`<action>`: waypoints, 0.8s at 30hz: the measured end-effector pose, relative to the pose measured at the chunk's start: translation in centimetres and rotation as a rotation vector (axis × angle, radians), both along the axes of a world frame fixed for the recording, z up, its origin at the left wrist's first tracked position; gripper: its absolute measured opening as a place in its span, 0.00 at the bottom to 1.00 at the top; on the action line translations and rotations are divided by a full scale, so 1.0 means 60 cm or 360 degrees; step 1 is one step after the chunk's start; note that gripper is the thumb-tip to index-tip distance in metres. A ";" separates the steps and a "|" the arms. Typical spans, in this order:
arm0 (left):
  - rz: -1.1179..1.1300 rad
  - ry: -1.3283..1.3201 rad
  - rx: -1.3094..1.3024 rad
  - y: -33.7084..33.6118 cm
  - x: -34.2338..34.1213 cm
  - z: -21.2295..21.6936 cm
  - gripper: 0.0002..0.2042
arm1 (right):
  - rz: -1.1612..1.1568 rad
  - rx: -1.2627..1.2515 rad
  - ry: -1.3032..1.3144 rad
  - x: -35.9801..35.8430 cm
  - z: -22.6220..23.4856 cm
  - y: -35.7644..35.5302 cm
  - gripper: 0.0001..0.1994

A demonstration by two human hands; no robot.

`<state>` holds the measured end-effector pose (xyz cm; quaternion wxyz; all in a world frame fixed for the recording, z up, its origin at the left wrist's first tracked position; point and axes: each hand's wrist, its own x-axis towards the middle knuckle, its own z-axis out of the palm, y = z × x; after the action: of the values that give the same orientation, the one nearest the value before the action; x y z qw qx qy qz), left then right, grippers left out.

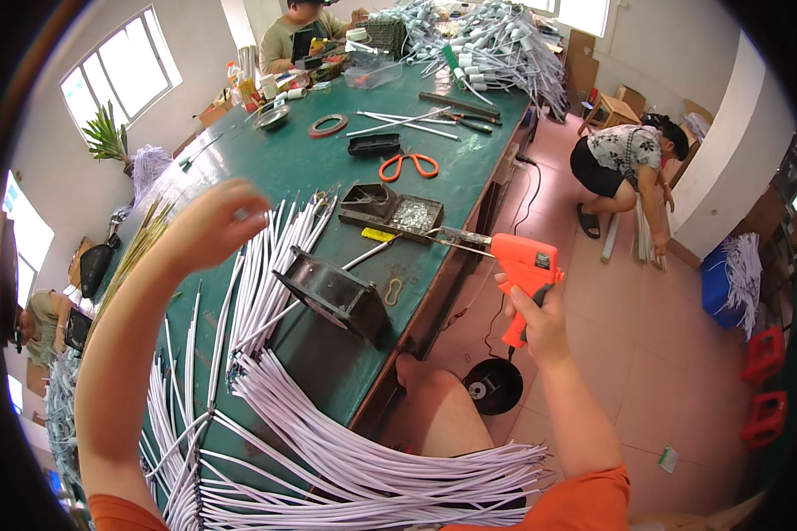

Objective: The person solders wires onto small circuit boards using a soldering gun, cuts a rubber band using scissors, and continues soldering the wires.

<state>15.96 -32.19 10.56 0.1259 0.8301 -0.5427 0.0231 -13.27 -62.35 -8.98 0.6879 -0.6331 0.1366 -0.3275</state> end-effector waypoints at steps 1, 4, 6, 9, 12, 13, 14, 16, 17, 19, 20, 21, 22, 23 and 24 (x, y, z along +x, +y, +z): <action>-0.0094 -0.0076 0.0075 -0.046 0.026 -0.011 0.12 | -0.0002 0.0004 0.0015 -0.002 -0.003 -0.002 0.19; -0.0229 -0.0090 0.0171 -0.148 0.070 -0.039 0.13 | 0.0040 0.0074 -0.0053 0.002 -0.002 0.002 0.17; -0.0316 0.0058 0.0176 -0.192 0.095 -0.064 0.15 | 0.0049 0.0096 -0.0041 0.005 -0.001 0.005 0.17; -0.0401 0.0140 0.0293 -0.224 0.115 -0.099 0.17 | 0.0036 0.0103 -0.0020 0.005 -0.002 0.006 0.17; -0.0360 0.0248 0.0420 -0.242 0.118 -0.129 0.14 | 0.0028 0.0086 -0.0018 0.007 -0.004 0.005 0.17; -0.0366 0.0232 0.0486 -0.243 0.122 -0.138 0.12 | 0.0040 0.0072 -0.0036 0.008 -0.006 0.005 0.17; -0.0364 0.0240 0.0493 -0.245 0.123 -0.147 0.12 | 0.0042 0.0081 -0.0030 0.008 -0.010 0.005 0.17; -0.0512 -0.0023 0.0428 -0.247 0.121 -0.157 0.09 | 0.0034 0.0114 -0.0068 0.006 -0.012 0.006 0.17; -0.0511 -0.0021 0.0428 -0.244 0.120 -0.160 0.09 | 0.0036 0.0115 -0.0066 0.005 -0.013 0.007 0.17; -0.0511 -0.0110 0.0300 -0.241 0.116 -0.166 0.08 | 0.0031 0.0103 -0.0047 0.004 -0.014 0.007 0.18; -0.0514 -0.0109 0.0296 -0.241 0.115 -0.168 0.08 | 0.0028 0.0100 -0.0045 0.004 -0.015 0.007 0.18; -0.0440 -0.0093 0.0322 -0.238 0.111 -0.170 0.09 | 0.0029 0.0086 -0.0011 0.001 -0.014 0.009 0.18; -0.0368 -0.0076 0.0347 -0.237 0.108 -0.171 0.09 | 0.0027 0.0070 0.0024 -0.002 -0.012 0.011 0.18; -0.0372 -0.0065 0.0344 -0.237 0.105 -0.172 0.09 | 0.0023 0.0068 0.0036 -0.008 -0.008 0.013 0.18; -0.0380 -0.0064 0.0341 -0.236 0.105 -0.172 0.09 | 0.0024 0.0010 0.0084 -0.011 -0.005 0.014 0.18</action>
<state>22.24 -46.34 0.25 0.0278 0.7677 -0.6394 -0.0335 -13.95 -61.52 -9.26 0.6885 -0.6404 0.1510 -0.3051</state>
